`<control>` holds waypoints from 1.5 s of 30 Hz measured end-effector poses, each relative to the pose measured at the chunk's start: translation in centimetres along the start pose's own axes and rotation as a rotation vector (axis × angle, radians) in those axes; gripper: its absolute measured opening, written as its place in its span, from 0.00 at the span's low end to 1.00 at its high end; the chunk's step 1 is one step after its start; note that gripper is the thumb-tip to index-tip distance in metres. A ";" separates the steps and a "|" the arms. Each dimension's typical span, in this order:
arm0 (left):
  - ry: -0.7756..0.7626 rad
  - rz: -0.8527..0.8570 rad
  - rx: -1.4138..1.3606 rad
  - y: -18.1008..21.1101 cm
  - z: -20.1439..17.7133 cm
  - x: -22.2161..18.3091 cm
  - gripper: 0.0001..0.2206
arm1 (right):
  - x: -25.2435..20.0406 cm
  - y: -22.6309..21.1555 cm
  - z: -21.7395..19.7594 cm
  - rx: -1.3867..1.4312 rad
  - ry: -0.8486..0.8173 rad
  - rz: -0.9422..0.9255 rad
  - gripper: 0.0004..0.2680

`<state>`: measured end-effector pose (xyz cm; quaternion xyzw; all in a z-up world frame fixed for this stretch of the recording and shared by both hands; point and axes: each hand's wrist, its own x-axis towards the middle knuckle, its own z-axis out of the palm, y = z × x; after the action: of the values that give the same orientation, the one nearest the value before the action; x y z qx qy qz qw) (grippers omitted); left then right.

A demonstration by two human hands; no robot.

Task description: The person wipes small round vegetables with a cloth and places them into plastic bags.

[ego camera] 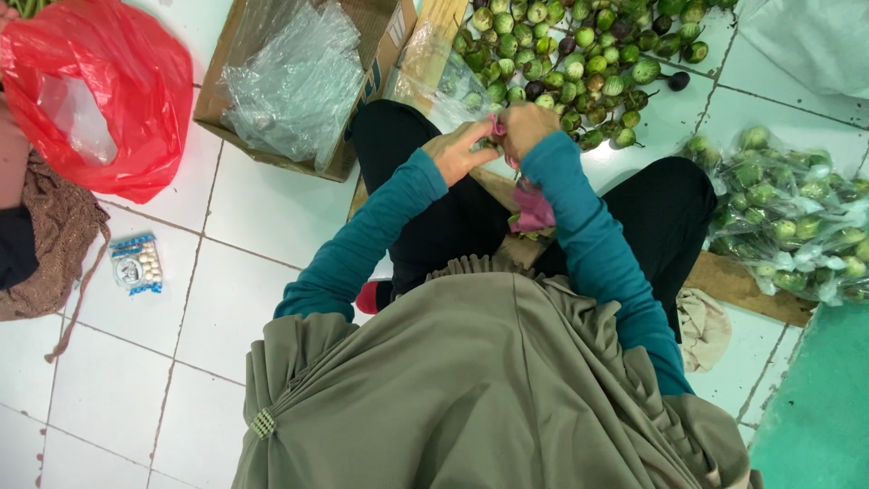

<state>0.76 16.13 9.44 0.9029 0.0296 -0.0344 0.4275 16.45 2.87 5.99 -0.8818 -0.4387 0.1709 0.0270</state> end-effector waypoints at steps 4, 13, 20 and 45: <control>0.233 0.509 0.479 -7.1 2.0 0.5 0.08 | 1.0 -0.8 0.4 0.118 0.075 -0.026 0.08; 0.456 0.534 0.670 -6.4 -1.1 -0.7 0.07 | -2.9 1.0 -2.3 0.368 0.257 -0.230 0.09; 0.489 0.472 0.674 -5.9 -2.3 0.0 0.06 | -7.3 2.4 -5.3 0.776 0.363 -0.240 0.08; -0.336 -0.594 0.531 -12.7 19.9 14.3 0.09 | -14.7 11.8 16.9 1.054 -0.112 0.074 0.11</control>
<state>13.24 9.10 -14.20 0.9157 0.2081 -0.3089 0.1508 11.78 -17.56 -8.16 -0.7529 -0.2628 0.4160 0.4371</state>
